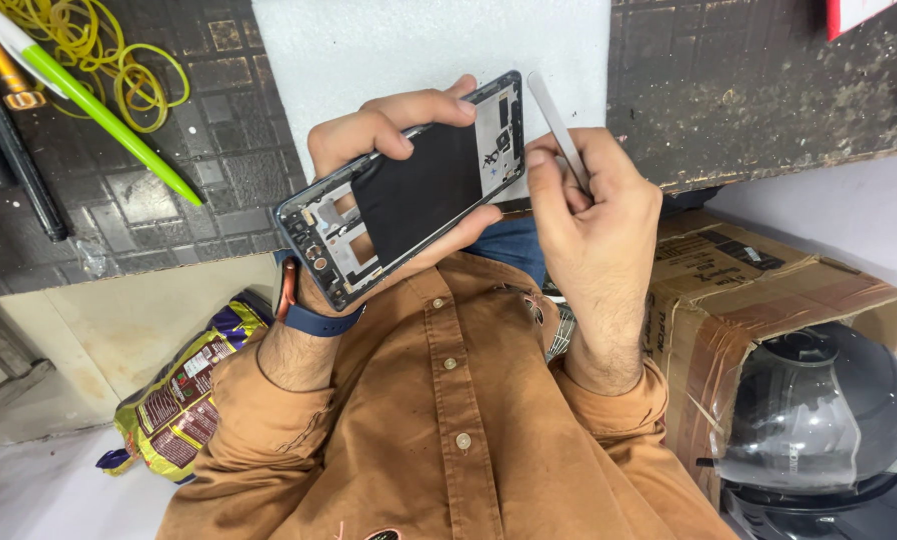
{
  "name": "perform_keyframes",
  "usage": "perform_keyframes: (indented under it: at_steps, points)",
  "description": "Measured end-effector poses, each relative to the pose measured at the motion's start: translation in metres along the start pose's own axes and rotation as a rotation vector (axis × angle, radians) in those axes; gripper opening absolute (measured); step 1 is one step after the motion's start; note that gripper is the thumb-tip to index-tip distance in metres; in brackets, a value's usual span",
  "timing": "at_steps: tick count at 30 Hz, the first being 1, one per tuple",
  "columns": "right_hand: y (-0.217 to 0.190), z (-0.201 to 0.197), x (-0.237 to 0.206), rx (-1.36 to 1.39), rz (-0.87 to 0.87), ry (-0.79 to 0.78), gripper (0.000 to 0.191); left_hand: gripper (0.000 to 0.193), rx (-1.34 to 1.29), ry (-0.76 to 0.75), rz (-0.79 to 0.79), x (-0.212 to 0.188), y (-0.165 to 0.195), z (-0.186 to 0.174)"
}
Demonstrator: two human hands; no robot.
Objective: The person uses a metal prying tool to carefully separate and remove a black adhesive strip from the interior frame of a disassembled smartphone. They work along the edges of the battery area, peeling the strip away from the chassis.
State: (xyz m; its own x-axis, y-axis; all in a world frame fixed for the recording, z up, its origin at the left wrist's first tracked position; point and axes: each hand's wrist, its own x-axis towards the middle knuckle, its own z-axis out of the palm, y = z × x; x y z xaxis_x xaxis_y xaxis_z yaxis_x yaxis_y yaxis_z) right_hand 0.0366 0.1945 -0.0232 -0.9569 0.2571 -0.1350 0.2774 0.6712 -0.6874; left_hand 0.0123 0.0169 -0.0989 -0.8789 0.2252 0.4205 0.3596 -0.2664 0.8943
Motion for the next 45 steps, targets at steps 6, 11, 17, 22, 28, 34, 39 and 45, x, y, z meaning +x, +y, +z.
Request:
perform_keyframes:
  at_steps: [6, 11, 17, 22, 28, 34, 39, 45]
  points:
    - [-0.007, 0.01, -0.001, -0.124, -0.038, 0.035, 0.011, 0.073, -0.029, -0.013, 0.018, -0.003, -0.008, -0.004]
    - [-0.007, 0.016, 0.0, -0.275, -0.075, 0.069, 0.014, 0.07, 0.029, -0.049, 0.036, -0.006, -0.006, -0.008]
    - [-0.005, 0.018, 0.001, -0.356, -0.128, 0.07, 0.014, 0.07, 0.061, -0.056, 0.034, -0.006, -0.004, -0.008]
    - [0.0, 0.015, 0.003, -0.283, -0.142, 0.034, 0.013, 0.072, 0.054, -0.036, 0.012, -0.006, -0.005, -0.006]
    - [0.007, 0.007, 0.005, -0.099, -0.013, 0.048, 0.011, 0.076, -0.054, 0.034, -0.012, -0.004, 0.0, -0.005]
    - [0.016, -0.006, -0.003, 0.032, -0.057, 0.039, 0.016, 0.086, -0.076, 0.079, -0.004, 0.001, 0.005, -0.01]
    - [0.021, -0.01, -0.009, 0.044, -0.06, 0.007, 0.016, 0.086, -0.141, 0.094, -0.056, 0.0, 0.011, -0.016]
    - [0.021, -0.008, -0.012, 0.135, -0.041, 0.031, 0.02, 0.085, -0.162, 0.088, -0.076, 0.001, 0.013, -0.018]
